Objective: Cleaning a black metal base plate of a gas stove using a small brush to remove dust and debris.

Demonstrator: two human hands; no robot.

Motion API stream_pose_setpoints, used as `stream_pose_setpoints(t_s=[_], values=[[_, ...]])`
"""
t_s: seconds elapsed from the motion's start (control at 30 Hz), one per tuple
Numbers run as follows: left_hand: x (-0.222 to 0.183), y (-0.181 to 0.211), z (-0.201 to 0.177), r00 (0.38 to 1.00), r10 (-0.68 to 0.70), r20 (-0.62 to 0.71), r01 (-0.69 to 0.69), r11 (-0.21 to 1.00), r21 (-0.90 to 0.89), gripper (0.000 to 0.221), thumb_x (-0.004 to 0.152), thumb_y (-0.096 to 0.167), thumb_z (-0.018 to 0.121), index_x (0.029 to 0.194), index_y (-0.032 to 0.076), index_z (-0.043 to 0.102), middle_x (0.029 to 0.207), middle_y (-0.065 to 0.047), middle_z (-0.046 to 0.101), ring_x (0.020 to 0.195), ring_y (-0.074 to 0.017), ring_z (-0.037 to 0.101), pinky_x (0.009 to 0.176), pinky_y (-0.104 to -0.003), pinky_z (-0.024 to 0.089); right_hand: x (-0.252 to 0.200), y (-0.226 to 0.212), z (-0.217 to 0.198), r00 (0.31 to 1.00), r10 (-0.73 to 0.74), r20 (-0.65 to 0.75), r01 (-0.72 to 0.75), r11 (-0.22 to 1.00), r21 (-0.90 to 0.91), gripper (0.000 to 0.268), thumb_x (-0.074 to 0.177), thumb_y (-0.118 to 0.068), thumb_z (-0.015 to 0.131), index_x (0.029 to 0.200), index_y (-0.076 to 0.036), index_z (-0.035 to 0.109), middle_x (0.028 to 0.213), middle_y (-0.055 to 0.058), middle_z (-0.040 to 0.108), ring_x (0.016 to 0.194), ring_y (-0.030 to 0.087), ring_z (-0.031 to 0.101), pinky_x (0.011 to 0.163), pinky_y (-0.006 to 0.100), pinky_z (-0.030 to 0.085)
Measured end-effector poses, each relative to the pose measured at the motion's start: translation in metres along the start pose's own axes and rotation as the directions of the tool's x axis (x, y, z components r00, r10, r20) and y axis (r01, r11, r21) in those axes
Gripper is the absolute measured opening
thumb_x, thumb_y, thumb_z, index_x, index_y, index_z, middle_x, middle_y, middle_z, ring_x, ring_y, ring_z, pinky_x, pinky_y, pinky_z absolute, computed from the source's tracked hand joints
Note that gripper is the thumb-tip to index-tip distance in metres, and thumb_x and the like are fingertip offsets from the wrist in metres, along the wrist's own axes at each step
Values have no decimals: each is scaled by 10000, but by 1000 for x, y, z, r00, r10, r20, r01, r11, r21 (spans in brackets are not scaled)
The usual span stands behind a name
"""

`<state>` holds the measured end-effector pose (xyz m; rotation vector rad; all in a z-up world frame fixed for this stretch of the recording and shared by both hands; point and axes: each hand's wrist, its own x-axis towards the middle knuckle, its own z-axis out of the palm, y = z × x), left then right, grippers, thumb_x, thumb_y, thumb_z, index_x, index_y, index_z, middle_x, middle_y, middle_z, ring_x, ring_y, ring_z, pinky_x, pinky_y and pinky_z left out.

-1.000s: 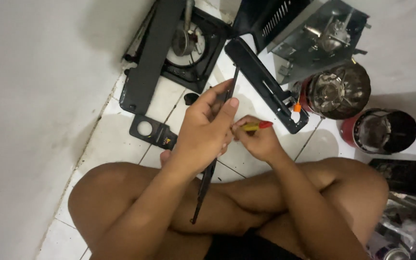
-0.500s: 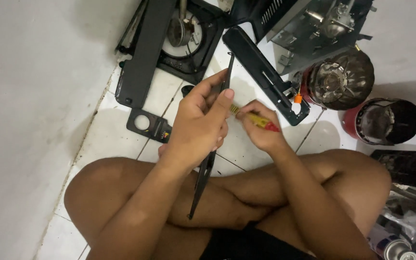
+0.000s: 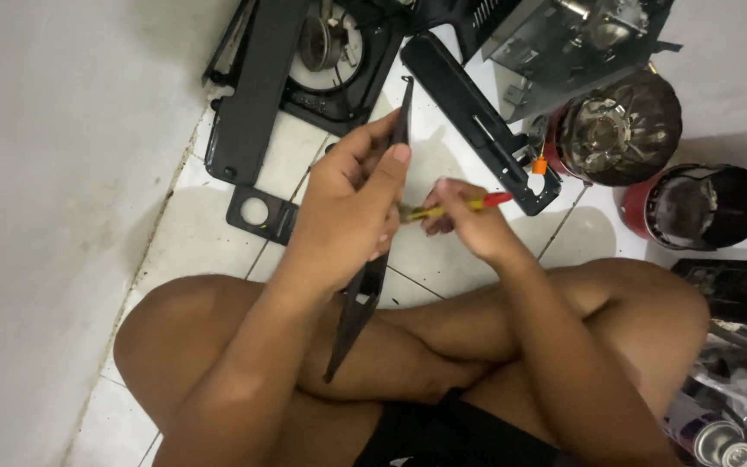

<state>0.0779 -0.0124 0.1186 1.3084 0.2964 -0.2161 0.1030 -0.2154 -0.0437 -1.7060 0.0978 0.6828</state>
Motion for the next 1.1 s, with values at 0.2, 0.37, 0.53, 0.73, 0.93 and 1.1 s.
stream_pose_setpoints(t_s=[0.2,0.37,0.53,0.73,0.93,1.1], values=[[3,2,-21,995,-98,21,100,984,-147,449,992,166,556,1399,-25,557,704,-11,529,396,-10,340,301,-194,205,3,1,-10,992,-110,-62,110,994,-3,217,923,76,478,1084,-39,566,949,92,692,908,182,701,731,276,531],[2,11,-23,991,-132,-21,129,985,-112,410,993,173,541,1361,-1,598,678,8,515,403,-1,331,297,-191,183,-8,-9,4,987,-118,-112,69,927,-368,226,978,-100,546,1176,-115,654,791,31,658,716,146,610,681,276,476],[2,10,-22,994,-112,1,112,989,-99,428,998,157,537,1383,-25,580,677,14,525,389,10,328,284,-190,197,-1,-1,5,973,-205,-104,145,900,-412,225,979,-120,632,1192,-87,698,734,18,635,623,130,562,606,265,444],[1,8,-16,995,-102,1,102,993,-53,417,1004,174,532,1375,-9,581,689,20,529,397,16,325,283,-186,201,7,6,7,972,-2,-235,-61,963,-261,114,928,-128,704,980,-36,749,704,32,666,611,117,595,624,237,481],[-1,3,-11,996,-90,7,90,991,-98,415,994,190,550,1358,-6,589,672,17,516,412,-4,325,315,-199,202,14,18,8,972,-110,-210,56,968,-245,142,922,-111,715,1057,-67,718,753,-8,645,639,83,538,625,220,459],[-2,4,-8,997,-75,14,75,997,-4,464,990,215,552,1395,-11,577,679,23,519,427,-11,356,325,-196,264,15,4,8,982,74,-172,-93,990,-105,321,891,-112,685,1195,-9,693,856,65,703,771,125,678,739,239,523]])
